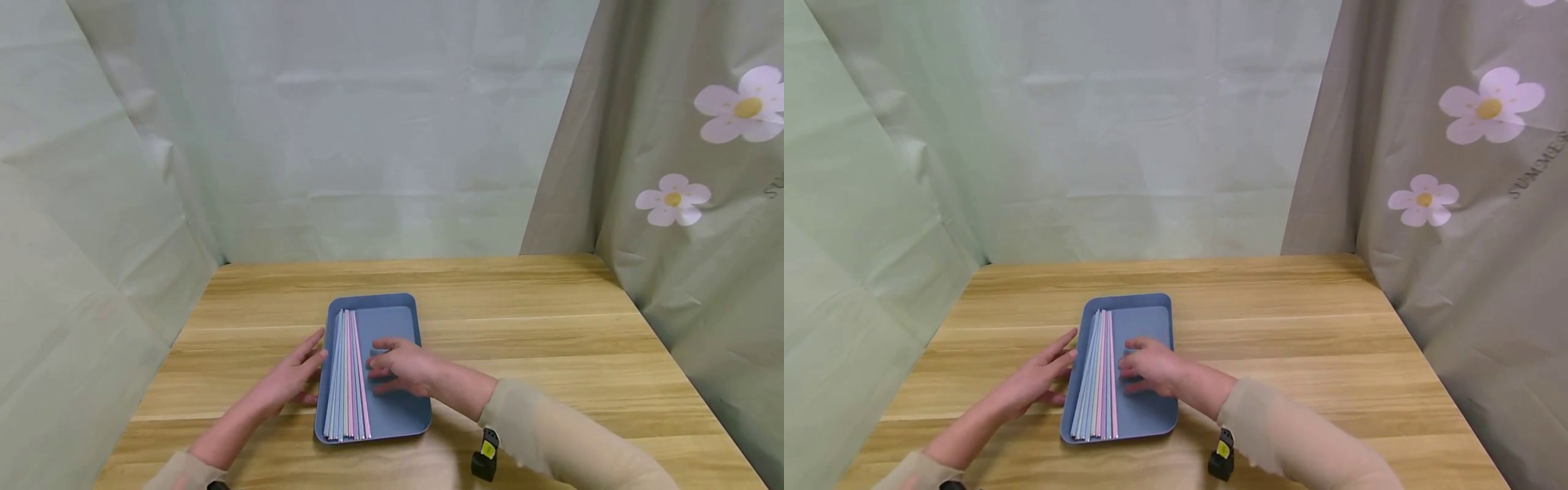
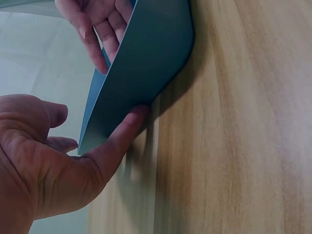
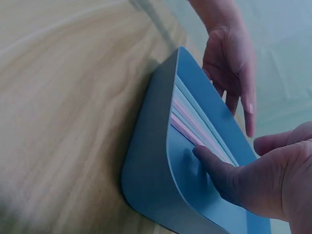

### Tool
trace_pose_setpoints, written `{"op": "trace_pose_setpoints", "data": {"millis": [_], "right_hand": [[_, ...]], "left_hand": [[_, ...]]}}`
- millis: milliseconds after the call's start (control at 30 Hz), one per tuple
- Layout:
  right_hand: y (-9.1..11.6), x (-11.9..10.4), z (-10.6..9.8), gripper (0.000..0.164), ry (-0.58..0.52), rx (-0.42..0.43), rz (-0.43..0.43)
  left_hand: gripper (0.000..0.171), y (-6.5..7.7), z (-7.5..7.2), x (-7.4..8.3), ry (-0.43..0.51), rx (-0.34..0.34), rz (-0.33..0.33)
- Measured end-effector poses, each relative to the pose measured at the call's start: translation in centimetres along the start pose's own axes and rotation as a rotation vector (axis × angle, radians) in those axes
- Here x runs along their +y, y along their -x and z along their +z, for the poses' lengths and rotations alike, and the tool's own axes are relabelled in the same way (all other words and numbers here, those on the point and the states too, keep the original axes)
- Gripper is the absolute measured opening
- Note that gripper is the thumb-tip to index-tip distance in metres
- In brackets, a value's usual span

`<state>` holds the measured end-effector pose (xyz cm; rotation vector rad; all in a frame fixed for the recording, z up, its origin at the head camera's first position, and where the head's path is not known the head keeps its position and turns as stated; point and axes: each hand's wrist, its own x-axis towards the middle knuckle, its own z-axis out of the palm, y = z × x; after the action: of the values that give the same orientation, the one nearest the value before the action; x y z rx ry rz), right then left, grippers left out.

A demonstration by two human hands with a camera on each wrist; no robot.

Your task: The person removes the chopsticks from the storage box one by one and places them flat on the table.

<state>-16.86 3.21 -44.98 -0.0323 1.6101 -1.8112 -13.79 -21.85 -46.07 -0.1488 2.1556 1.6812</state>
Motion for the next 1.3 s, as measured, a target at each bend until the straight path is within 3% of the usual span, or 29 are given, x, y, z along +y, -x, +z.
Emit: {"op": "trace_pose_setpoints", "data": {"millis": [533,800,1300], "right_hand": [[0.3,0.5,1.1,0.06,-0.019,0.042,0.06],[0.1,1.1,1.9,0.062,0.002,0.093,0.028],[-1.7,2.5,3.4,0.075,0.384,0.185,-0.082]], "left_hand": [[0.062,-0.2,0.0,-0.6,0.009,-0.022,0.018],[0.062,-0.3,0.0,-0.8,0.01,-0.031,0.019],[0.064,-0.4,-0.3,-0.8,0.022,-0.063,0.013]]}}
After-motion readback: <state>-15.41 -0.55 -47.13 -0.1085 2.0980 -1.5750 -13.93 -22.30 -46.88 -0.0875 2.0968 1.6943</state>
